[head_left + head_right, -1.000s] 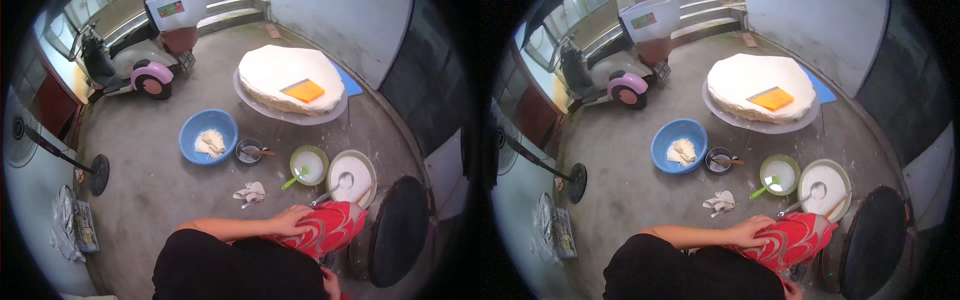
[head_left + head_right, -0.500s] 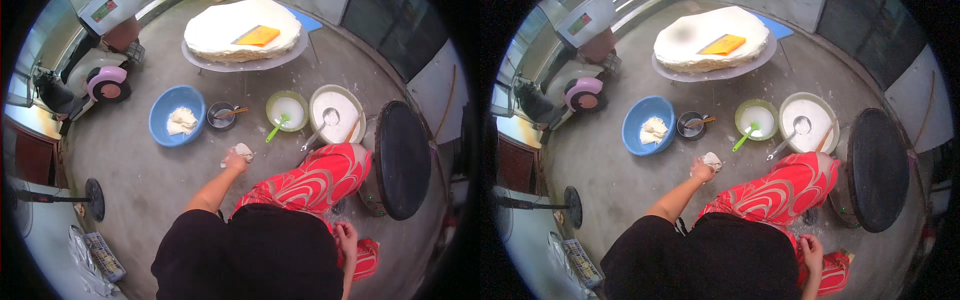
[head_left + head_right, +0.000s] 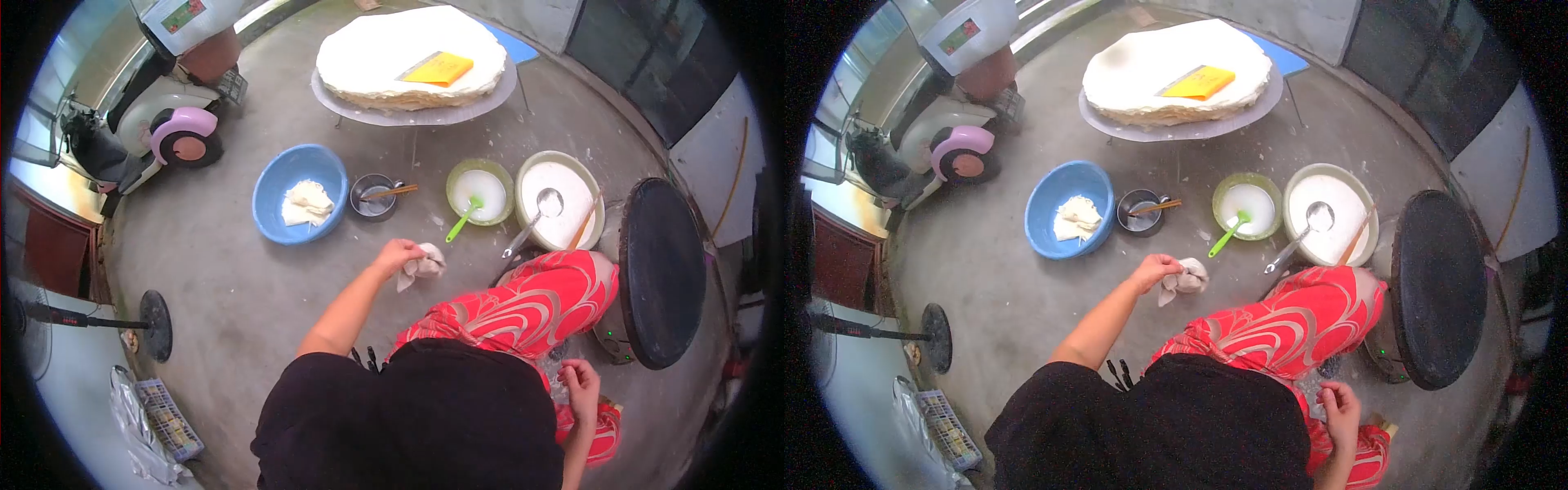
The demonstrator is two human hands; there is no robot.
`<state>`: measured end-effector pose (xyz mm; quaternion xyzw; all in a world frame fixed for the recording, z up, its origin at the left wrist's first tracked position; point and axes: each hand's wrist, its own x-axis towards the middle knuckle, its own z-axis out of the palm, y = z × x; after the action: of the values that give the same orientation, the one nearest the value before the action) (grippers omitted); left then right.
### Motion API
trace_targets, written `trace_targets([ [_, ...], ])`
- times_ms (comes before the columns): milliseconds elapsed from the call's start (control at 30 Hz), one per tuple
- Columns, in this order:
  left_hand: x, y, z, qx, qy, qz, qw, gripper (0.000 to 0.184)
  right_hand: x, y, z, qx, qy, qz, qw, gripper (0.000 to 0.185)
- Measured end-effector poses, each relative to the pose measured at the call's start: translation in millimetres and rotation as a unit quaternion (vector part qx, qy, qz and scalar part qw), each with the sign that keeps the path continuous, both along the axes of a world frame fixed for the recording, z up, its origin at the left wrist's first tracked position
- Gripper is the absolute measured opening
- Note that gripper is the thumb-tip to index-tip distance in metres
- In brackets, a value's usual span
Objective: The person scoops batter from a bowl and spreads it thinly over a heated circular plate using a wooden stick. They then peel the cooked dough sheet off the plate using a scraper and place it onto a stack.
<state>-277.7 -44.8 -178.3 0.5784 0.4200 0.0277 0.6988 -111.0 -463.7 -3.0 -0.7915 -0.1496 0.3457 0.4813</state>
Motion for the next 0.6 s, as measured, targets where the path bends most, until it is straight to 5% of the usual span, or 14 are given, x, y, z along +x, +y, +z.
trace_targets([
  [100,13.9,-17.1,78.2,-0.056,-0.085,-0.013,0.995,0.010,1.3,27.5,23.7,0.056,-0.016,0.018,0.998,0.012],
  [233,34.0,-51.9,180.6,0.081,-0.337,-0.213,0.914,0.010,1.5,82.7,54.9,0.171,-0.113,0.114,0.972,0.029],
  [400,41.7,-86.3,270.5,0.119,-0.402,-0.382,0.824,0.010,-31.9,153.6,107.9,0.290,-0.179,0.131,0.931,0.053],
  [467,44.0,-92.4,286.8,0.136,-0.466,-0.453,0.747,0.016,-21.3,146.7,111.4,0.236,-0.154,0.207,0.937,0.048],
  [600,36.2,-86.7,308.3,0.169,-0.447,-0.498,0.723,0.030,1.5,122.7,120.8,0.101,-0.105,0.415,0.898,0.031],
])
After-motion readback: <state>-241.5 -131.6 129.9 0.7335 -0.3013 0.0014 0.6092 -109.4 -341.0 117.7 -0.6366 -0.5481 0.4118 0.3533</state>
